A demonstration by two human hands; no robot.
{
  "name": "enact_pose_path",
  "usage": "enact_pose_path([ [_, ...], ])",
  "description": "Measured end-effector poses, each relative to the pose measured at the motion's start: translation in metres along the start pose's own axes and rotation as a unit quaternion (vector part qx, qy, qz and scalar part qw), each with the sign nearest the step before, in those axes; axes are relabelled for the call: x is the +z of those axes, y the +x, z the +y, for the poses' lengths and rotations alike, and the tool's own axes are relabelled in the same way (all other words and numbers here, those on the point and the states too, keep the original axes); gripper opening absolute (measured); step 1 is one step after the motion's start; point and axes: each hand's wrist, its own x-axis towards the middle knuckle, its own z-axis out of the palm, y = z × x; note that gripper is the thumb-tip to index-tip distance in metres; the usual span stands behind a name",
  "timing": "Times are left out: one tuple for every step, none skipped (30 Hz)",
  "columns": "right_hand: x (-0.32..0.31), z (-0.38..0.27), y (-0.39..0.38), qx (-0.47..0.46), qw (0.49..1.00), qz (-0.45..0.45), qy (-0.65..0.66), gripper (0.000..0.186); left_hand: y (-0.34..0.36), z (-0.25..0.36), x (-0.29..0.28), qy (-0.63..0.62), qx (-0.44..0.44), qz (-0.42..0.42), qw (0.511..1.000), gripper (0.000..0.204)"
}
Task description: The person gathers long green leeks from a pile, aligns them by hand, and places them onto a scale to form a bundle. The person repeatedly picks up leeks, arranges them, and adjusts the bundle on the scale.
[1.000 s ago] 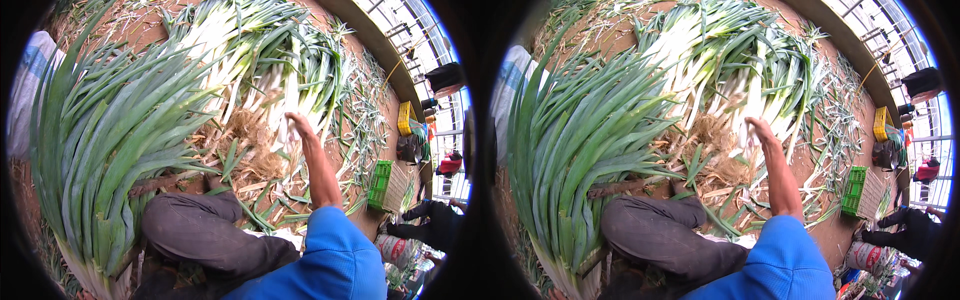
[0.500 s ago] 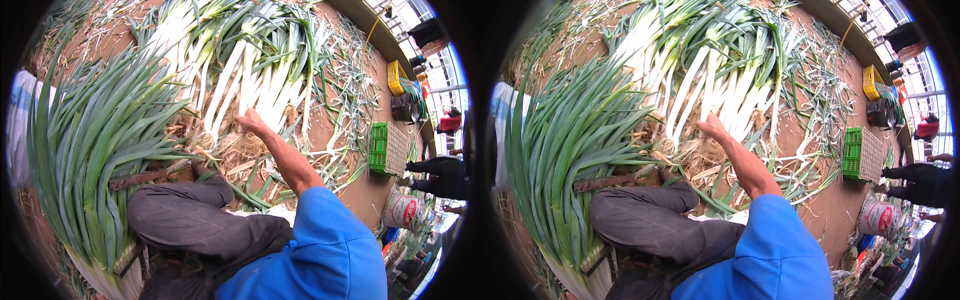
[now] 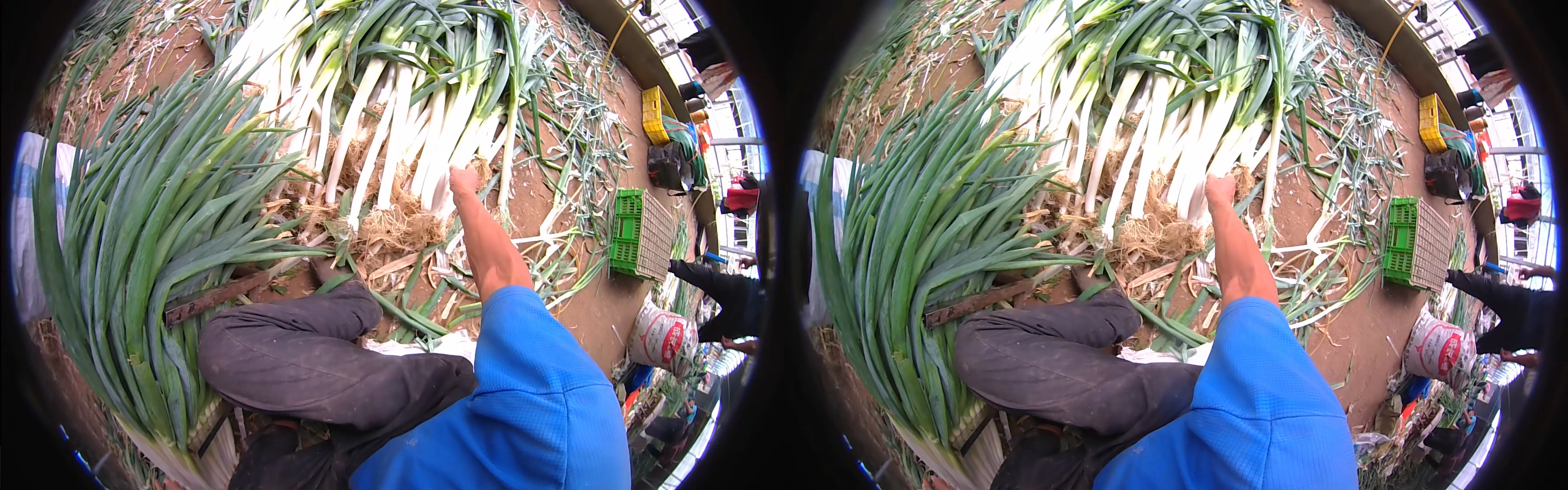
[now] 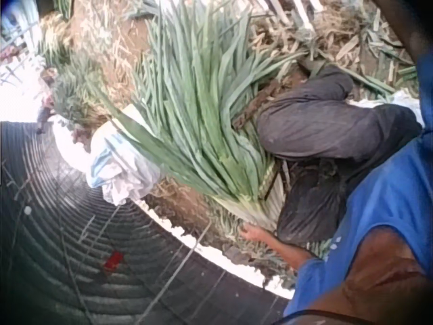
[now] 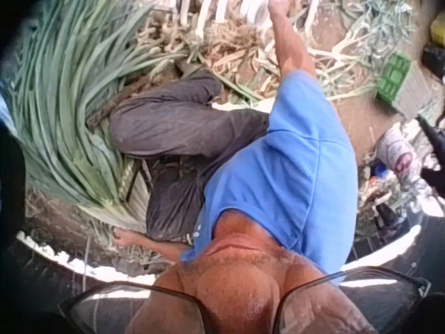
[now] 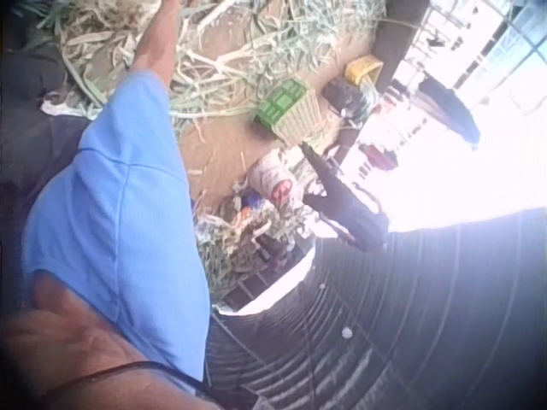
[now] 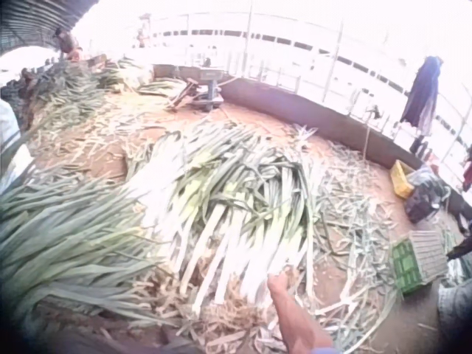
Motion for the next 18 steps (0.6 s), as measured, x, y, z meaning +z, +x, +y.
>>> enact_pose_path([
  [-0.003,0.006,0.012,0.020,0.999,-0.021,0.045,0.044,0.001,0.000,0.009,-0.018,-0.007,-0.007,1.000,0.042],
  [-0.003,0.006,0.017,0.062,0.995,-0.055,0.047,0.038,0.000,0.000,0.010,-0.030,-0.013,-0.011,0.999,0.043],
  [0.000,-0.003,0.015,0.103,0.989,-0.096,0.048,0.033,-0.003,-0.001,0.002,-0.036,-0.023,-0.013,0.999,0.043],
  [0.001,-0.011,0.013,0.144,0.979,-0.134,0.049,0.028,-0.004,-0.001,-0.006,-0.025,-0.025,-0.020,0.999,0.043],
  [0.003,-0.024,0.004,0.144,0.979,-0.142,0.031,0.022,-0.008,-0.001,-0.019,-0.013,-0.030,-0.027,0.999,0.043],
  [0.000,-0.029,0.003,0.142,0.976,-0.161,0.038,0.021,-0.010,0.000,-0.022,-0.007,-0.032,-0.037,0.999,0.043],
  [-0.002,-0.034,0.000,0.141,0.972,-0.180,0.044,0.020,-0.009,-0.009,-0.021,0.001,-0.026,-0.034,0.999,0.043],
  [-0.006,-0.036,-0.002,0.140,0.969,-0.199,0.050,0.019,-0.006,-0.021,-0.022,0.010,-0.021,-0.032,0.999,0.043],
  [-0.015,-0.029,0.006,0.113,0.977,-0.157,0.088,0.018,0.000,-0.022,-0.009,0.007,-0.012,-0.033,0.999,0.043],
  [-0.028,-0.019,0.012,0.085,0.982,-0.114,0.126,0.017,0.002,-0.023,0.005,-0.021,-0.018,-0.038,0.999,0.043],
  [-0.036,-0.010,0.012,0.058,0.982,-0.074,0.163,0.015,0.004,-0.021,0.015,-0.047,-0.025,-0.041,0.998,0.043],
  [-0.036,-0.028,-0.013,0.032,0.992,-0.043,0.112,0.019,-0.003,-0.023,-0.005,-0.050,-0.041,-0.029,0.997,0.043],
  [-0.049,-0.039,-0.026,-0.034,0.999,-0.009,0.023,0.021,-0.006,-0.020,-0.010,-0.051,-0.052,-0.028,0.997,0.043],
  [-0.066,-0.041,-0.029,-0.099,0.992,0.033,-0.069,0.023,-0.006,-0.016,-0.009,-0.055,-0.061,-0.032,0.996,0.043],
  [-0.078,-0.038,-0.023,-0.091,0.984,0.064,-0.142,0.029,-0.004,-0.014,-0.006,-0.061,-0.066,-0.039,0.995,0.043],
  [-0.090,-0.037,-0.015,-0.082,0.969,0.095,-0.214,0.034,-0.001,-0.017,-0.003,-0.058,-0.062,-0.045,0.995,0.043],
  [-0.100,-0.045,-0.006,-0.066,0.983,0.049,-0.165,0.037,-0.002,-0.019,-0.003,-0.054,-0.060,-0.046,0.996,0.042],
  [-0.102,-0.049,-0.005,-0.051,0.995,-0.011,-0.083,0.038,-0.003,-0.022,-0.003,-0.050,-0.059,-0.047,0.996,0.042],
])
